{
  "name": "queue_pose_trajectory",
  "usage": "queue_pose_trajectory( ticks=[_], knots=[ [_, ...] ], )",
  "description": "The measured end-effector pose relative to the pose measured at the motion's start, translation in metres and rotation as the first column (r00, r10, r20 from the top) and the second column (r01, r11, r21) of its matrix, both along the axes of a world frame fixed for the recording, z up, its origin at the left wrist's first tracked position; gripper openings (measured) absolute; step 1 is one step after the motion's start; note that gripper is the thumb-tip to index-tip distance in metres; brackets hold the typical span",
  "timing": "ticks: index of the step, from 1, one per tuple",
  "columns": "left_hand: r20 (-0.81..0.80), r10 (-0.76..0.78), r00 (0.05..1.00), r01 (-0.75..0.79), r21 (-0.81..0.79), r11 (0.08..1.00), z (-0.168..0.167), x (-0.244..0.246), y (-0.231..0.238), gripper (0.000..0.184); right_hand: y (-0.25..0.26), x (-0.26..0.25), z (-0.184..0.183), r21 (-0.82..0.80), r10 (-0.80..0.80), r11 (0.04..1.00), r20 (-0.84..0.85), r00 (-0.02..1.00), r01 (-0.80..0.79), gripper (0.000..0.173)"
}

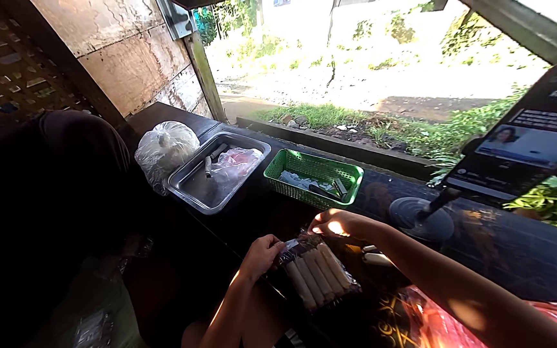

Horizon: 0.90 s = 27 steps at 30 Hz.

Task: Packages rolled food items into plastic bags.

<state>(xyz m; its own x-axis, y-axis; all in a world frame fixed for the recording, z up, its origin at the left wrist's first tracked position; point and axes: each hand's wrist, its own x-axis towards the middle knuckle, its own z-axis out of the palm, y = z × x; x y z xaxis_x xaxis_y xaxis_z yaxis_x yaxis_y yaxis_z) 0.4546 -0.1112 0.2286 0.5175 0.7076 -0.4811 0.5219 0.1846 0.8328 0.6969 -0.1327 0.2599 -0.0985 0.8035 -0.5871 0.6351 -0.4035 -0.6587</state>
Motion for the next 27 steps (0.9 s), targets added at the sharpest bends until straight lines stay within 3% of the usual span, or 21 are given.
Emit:
queue_pose_trajectory(
  ticks=[6, 11, 14, 18, 21, 27],
  knots=[
    [-0.012, -0.002, 1.0, 0.002, 0.009, 1.0, -0.001, 0.0, 0.0, 0.025, 0.0, 0.001, -0.005, 0.027, -0.029, 0.999, -0.023, 0.999, 0.03, 0.009],
    [-0.016, -0.011, 1.0, 0.011, 0.02, 1.0, -0.002, -0.001, 0.0, 0.025, -0.001, 0.004, -0.013, 0.023, -0.115, 0.992, -0.147, 0.982, 0.12, 0.014],
    [-0.009, -0.007, 1.0, 0.007, 0.017, 1.0, -0.003, -0.001, 0.001, 0.024, 0.0, 0.006, -0.011, 0.01, -0.04, 0.999, -0.123, 0.992, 0.042, 0.025],
    [-0.015, 0.002, 1.0, -0.002, 0.009, 1.0, -0.002, 0.0, -0.001, 0.025, 0.0, 0.0, -0.001, 0.022, 0.084, 0.996, 0.029, 0.996, -0.084, 0.016],
    [-0.015, 0.0, 1.0, 0.0, 0.008, 1.0, -0.001, 0.0, -0.001, 0.024, -0.001, -0.002, -0.003, 0.035, 0.004, 0.999, 0.014, 1.0, -0.004, 0.012],
    [-0.01, -0.002, 1.0, 0.002, 0.013, 1.0, -0.001, -0.001, 0.0, 0.024, -0.012, 0.004, -0.017, 0.058, -0.304, 0.945, -0.216, 0.928, 0.323, 0.005]
  ],
)
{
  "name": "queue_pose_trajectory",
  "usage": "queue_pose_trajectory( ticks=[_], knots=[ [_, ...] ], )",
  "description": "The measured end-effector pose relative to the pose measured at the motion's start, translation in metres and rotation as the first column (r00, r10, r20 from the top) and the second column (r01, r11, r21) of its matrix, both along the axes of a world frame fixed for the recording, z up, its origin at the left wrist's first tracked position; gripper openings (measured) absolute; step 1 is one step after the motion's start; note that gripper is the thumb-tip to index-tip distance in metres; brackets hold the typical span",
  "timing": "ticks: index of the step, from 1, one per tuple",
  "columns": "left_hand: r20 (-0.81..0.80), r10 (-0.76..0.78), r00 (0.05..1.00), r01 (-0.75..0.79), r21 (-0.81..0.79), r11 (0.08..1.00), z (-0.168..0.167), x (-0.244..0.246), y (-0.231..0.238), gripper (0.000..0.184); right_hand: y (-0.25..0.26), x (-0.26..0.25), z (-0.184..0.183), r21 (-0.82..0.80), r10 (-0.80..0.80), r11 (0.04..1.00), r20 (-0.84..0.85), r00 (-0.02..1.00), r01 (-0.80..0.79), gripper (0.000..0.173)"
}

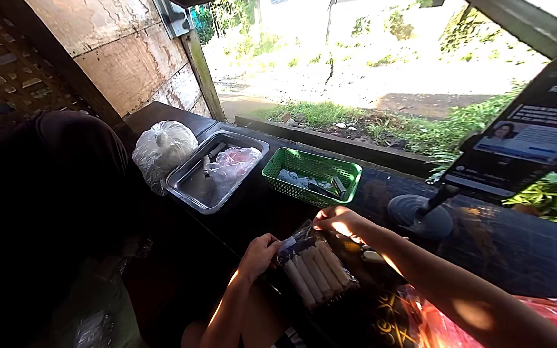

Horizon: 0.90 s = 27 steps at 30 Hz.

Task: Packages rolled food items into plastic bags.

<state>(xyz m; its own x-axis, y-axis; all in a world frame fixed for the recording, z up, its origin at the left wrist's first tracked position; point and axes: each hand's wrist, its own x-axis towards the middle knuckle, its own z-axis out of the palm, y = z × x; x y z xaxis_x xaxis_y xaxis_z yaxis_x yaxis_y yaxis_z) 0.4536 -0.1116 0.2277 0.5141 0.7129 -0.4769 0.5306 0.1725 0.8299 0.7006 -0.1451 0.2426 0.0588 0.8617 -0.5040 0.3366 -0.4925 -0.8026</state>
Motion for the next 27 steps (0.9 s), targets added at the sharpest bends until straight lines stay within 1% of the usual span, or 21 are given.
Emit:
queue_pose_trajectory(
  ticks=[2, 4, 5, 8, 9, 11, 13, 16, 18, 21, 25, 27],
  knots=[
    [0.001, 0.004, 1.0, -0.004, -0.011, 1.0, 0.001, 0.0, 0.0, 0.024, -0.004, -0.001, -0.002, 0.016, -0.047, 0.999, -0.044, 0.998, 0.047, 0.005],
    [-0.005, 0.003, 1.0, -0.003, -0.02, 1.0, 0.002, 0.001, 0.001, 0.023, -0.005, -0.002, -0.002, 0.022, -0.05, 0.998, -0.037, 0.998, 0.051, 0.004],
    [-0.011, 0.003, 1.0, -0.003, -0.022, 1.0, 0.003, 0.002, 0.001, 0.023, -0.005, -0.002, -0.002, 0.025, -0.022, 0.999, -0.015, 1.0, 0.022, 0.006],
    [-0.033, 0.0, 0.999, -0.001, -0.026, 1.0, 0.002, 0.003, 0.002, 0.024, -0.001, 0.003, -0.005, 0.074, 0.151, 0.985, 0.032, 0.988, -0.153, 0.025],
    [-0.033, -0.001, 0.999, 0.0, -0.026, 1.0, 0.002, 0.003, 0.002, 0.025, 0.0, 0.004, -0.007, 0.106, 0.187, 0.976, 0.04, 0.982, -0.19, 0.027],
    [-0.03, -0.002, 1.0, 0.002, -0.022, 1.0, 0.001, 0.003, 0.003, 0.024, 0.0, 0.004, -0.009, 0.149, 0.183, 0.97, 0.064, 0.981, -0.191, 0.016],
    [-0.03, -0.006, 1.0, 0.005, -0.021, 1.0, 0.001, 0.002, 0.003, 0.025, 0.001, 0.001, -0.006, 0.152, 0.152, 0.974, 0.094, 0.984, -0.165, 0.007],
    [-0.027, -0.01, 1.0, 0.009, -0.024, 1.0, 0.001, 0.002, 0.002, 0.025, 0.001, -0.001, -0.002, 0.176, 0.16, 0.966, 0.157, 0.974, -0.187, 0.008],
    [-0.027, -0.011, 1.0, 0.01, -0.023, 1.0, 0.001, 0.001, 0.003, 0.024, 0.0, -0.002, -0.002, 0.238, 0.169, 0.949, 0.175, 0.97, -0.208, 0.011],
    [-0.026, -0.011, 1.0, 0.01, -0.021, 1.0, 0.0, 0.002, 0.003, 0.025, -0.002, -0.003, -0.001, 0.313, 0.151, 0.933, 0.107, 0.983, -0.177, 0.011],
    [-0.027, -0.001, 1.0, 0.0, -0.024, 1.0, 0.001, 0.002, 0.003, 0.024, 0.0, -0.005, 0.001, 0.287, 0.059, 0.957, -0.058, 0.997, -0.04, 0.008],
    [-0.03, 0.003, 1.0, -0.003, -0.022, 1.0, 0.001, 0.002, 0.003, 0.024, 0.001, -0.005, 0.002, 0.273, 0.054, 0.961, -0.075, 0.996, -0.032, 0.006]
  ],
)
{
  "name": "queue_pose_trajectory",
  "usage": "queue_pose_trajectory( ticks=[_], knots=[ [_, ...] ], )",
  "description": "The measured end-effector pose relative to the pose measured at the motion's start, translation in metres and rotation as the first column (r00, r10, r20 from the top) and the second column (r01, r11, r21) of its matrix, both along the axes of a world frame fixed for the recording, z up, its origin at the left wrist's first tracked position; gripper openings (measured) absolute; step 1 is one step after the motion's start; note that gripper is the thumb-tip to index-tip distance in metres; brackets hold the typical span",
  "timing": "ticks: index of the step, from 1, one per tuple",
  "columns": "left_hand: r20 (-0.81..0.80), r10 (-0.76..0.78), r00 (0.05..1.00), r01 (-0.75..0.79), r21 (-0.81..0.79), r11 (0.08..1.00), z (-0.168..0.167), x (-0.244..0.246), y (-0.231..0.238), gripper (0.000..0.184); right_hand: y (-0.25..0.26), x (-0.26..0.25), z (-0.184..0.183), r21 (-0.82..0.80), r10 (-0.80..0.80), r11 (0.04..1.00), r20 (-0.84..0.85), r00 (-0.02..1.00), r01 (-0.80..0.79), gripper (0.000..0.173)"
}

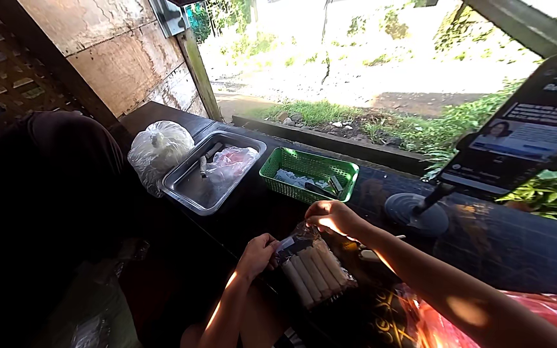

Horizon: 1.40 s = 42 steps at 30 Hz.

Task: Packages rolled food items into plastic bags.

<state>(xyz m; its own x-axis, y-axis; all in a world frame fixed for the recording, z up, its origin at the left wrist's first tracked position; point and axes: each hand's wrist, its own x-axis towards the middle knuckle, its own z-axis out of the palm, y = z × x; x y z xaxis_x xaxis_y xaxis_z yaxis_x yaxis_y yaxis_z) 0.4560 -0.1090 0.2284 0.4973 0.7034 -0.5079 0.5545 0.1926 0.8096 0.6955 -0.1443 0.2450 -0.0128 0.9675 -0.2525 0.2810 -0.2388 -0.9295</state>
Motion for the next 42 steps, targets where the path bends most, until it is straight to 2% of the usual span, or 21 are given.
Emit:
queue_pose_trajectory(
  ticks=[5, 8, 10, 13, 16, 21, 24, 26, 28, 29, 31, 33, 35, 39, 40, 42],
  knots=[
    [0.001, 0.016, 1.0, -0.016, 0.007, 1.0, 0.001, 0.001, -0.001, 0.023, 0.001, -0.003, 0.001, 0.053, -0.021, 0.998, -0.026, 0.999, 0.023, 0.009],
    [0.007, 0.021, 1.0, -0.021, 0.004, 1.0, 0.0, 0.002, 0.0, 0.023, -0.002, 0.002, 0.0, 0.011, 0.053, 0.999, 0.005, 0.999, -0.053, 0.038],
    [0.001, 0.017, 1.0, -0.017, 0.005, 1.0, -0.001, 0.001, -0.001, 0.023, -0.001, 0.007, -0.005, -0.062, 0.153, 0.987, 0.105, 0.983, -0.147, 0.044],
    [0.001, 0.017, 1.0, -0.017, 0.002, 1.0, -0.002, 0.0, 0.0, 0.024, -0.001, 0.01, -0.008, -0.121, 0.233, 0.971, 0.251, 0.94, -0.209, 0.029],
    [-0.003, 0.014, 1.0, -0.014, 0.004, 1.0, -0.002, 0.0, 0.0, 0.024, -0.004, 0.008, -0.008, -0.105, 0.197, 0.979, 0.28, 0.939, -0.174, 0.016],
    [-0.002, 0.004, 1.0, -0.004, 0.04, 0.999, 0.0, -0.001, -0.002, 0.024, -0.007, 0.007, -0.011, -0.035, 0.076, 0.997, 0.183, 0.98, -0.071, 0.007],
    [-0.026, -0.034, 0.999, 0.039, 0.185, 0.982, 0.012, -0.003, -0.01, 0.024, -0.02, 0.009, -0.006, 0.132, 0.044, 0.99, 0.072, 0.996, -0.053, 0.003],
    [0.002, -0.063, 0.998, 0.06, 0.296, 0.953, 0.03, -0.008, -0.021, 0.022, -0.034, 0.01, 0.001, 0.263, 0.027, 0.965, -0.024, 0.999, -0.02, 0.009],
    [0.04, -0.087, 0.995, 0.058, 0.469, 0.881, 0.049, -0.013, -0.036, 0.021, -0.051, 0.008, 0.015, 0.366, 0.015, 0.93, -0.126, 0.992, 0.033, 0.012],
    [0.05, -0.102, 0.994, 0.054, 0.579, 0.813, 0.056, -0.015, -0.044, 0.021, -0.059, 0.007, 0.022, 0.408, 0.011, 0.911, -0.16, 0.987, 0.056, 0.013],
    [0.063, -0.136, 0.989, 0.031, 0.802, 0.596, 0.065, -0.02, -0.056, 0.022, -0.074, 0.003, 0.033, 0.487, 0.008, 0.869, -0.196, 0.981, 0.09, 0.014],
    [0.055, -0.163, 0.985, 0.019, 0.907, 0.421, 0.074, -0.023, -0.064, 0.021, -0.086, 0.0, 0.041, 0.554, 0.007, 0.825, -0.209, 0.978, 0.113, 0.015],
    [0.039, -0.172, 0.984, 0.022, 0.941, 0.338, 0.085, -0.026, -0.072, 0.02, -0.096, -0.003, 0.049, 0.596, 0.012, 0.795, -0.204, 0.979, 0.114, 0.016],
    [-0.001, -0.215, 0.977, 0.074, 0.94, 0.332, 0.098, -0.03, -0.086, 0.02, -0.115, -0.002, 0.063, 0.562, 0.025, 0.823, -0.172, 0.985, 0.077, 0.018],
    [-0.013, -0.229, 0.973, 0.098, 0.926, 0.364, 0.096, -0.03, -0.088, 0.02, -0.118, -0.001, 0.061, 0.543, 0.032, 0.838, -0.155, 0.987, 0.058, 0.019],
    [-0.05, -0.26, 0.964, 0.179, 0.845, 0.503, 0.087, -0.028, -0.087, 0.023, -0.121, 0.003, 0.05, 0.465, 0.013, 0.884, -0.119, 0.993, 0.044, 0.019]
  ],
)
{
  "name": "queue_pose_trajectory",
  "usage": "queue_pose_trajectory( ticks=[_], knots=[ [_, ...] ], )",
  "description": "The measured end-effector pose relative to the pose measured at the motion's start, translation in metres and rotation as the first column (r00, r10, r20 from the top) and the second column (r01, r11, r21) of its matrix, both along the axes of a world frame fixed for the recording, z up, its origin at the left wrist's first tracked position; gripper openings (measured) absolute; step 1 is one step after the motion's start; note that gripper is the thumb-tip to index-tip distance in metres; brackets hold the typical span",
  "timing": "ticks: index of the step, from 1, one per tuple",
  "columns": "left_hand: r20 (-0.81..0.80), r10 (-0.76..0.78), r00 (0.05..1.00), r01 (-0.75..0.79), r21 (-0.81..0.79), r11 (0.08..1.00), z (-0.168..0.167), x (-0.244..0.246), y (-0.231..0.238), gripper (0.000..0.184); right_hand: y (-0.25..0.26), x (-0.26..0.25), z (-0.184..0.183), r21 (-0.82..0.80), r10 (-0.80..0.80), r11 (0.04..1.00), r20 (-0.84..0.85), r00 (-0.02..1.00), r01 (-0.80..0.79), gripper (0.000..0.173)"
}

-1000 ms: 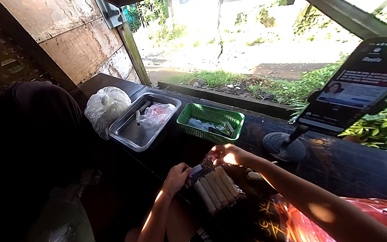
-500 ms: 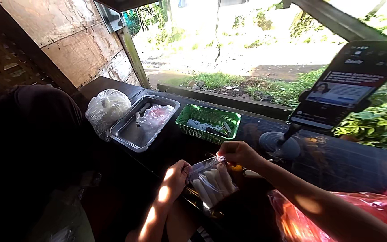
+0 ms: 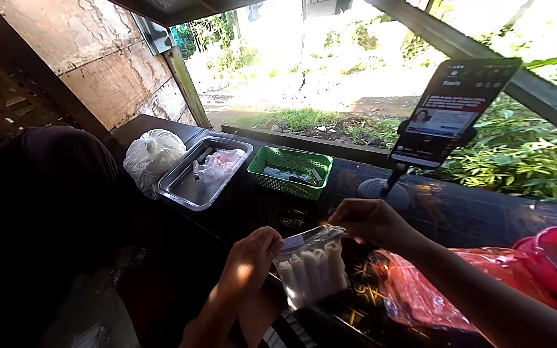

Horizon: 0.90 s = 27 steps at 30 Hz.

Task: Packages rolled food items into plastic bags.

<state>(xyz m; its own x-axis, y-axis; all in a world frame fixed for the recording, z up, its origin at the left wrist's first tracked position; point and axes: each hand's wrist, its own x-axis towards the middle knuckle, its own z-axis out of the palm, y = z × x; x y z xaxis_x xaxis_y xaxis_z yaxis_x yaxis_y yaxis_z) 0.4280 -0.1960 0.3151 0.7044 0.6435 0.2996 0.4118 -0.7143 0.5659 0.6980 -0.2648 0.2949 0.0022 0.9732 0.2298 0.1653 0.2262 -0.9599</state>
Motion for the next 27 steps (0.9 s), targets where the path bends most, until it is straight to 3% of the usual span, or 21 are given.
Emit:
queue_pose_trajectory(
  ticks=[2, 4, 7, 9, 12, 19, 27],
  knots=[
    [-0.112, -0.029, 0.993, 0.004, -0.219, 0.976, -0.019, 0.007, 0.01, 0.025, 0.004, 0.004, -0.019, -0.126, -0.024, 0.991, 0.065, 0.998, 0.032, 0.012],
    [-0.228, -0.051, 0.972, -0.045, -0.397, 0.917, -0.043, 0.018, 0.026, 0.028, 0.014, 0.009, -0.04, -0.177, -0.022, 0.982, 0.241, 0.97, 0.066, 0.005],
    [-0.294, 0.005, 0.956, -0.134, -0.418, 0.899, -0.075, 0.031, 0.044, 0.03, 0.036, 0.019, -0.061, -0.161, 0.048, 0.986, 0.533, 0.845, 0.045, 0.012],
    [-0.345, 0.028, 0.938, -0.168, -0.383, 0.908, -0.081, 0.037, 0.05, 0.031, 0.051, 0.019, -0.058, -0.248, 0.058, 0.962, 0.6, 0.798, 0.116, 0.013],
    [-0.376, 0.037, 0.926, -0.186, -0.368, 0.911, -0.081, 0.039, 0.051, 0.032, 0.065, 0.017, -0.048, -0.298, 0.028, 0.938, 0.579, 0.815, 0.18, 0.015],
    [-0.356, 0.032, 0.934, -0.187, -0.409, 0.893, -0.085, 0.038, 0.055, 0.032, 0.078, 0.011, -0.049, -0.505, 0.337, 0.86, 0.465, 0.819, -0.067, 0.034],
    [-0.304, 0.003, 0.953, -0.129, -0.398, 0.908, -0.088, 0.034, 0.06, 0.03, 0.096, 0.018, -0.057, -0.464, 0.403, 0.875, 0.536, 0.742, -0.14, 0.023]
  ],
)
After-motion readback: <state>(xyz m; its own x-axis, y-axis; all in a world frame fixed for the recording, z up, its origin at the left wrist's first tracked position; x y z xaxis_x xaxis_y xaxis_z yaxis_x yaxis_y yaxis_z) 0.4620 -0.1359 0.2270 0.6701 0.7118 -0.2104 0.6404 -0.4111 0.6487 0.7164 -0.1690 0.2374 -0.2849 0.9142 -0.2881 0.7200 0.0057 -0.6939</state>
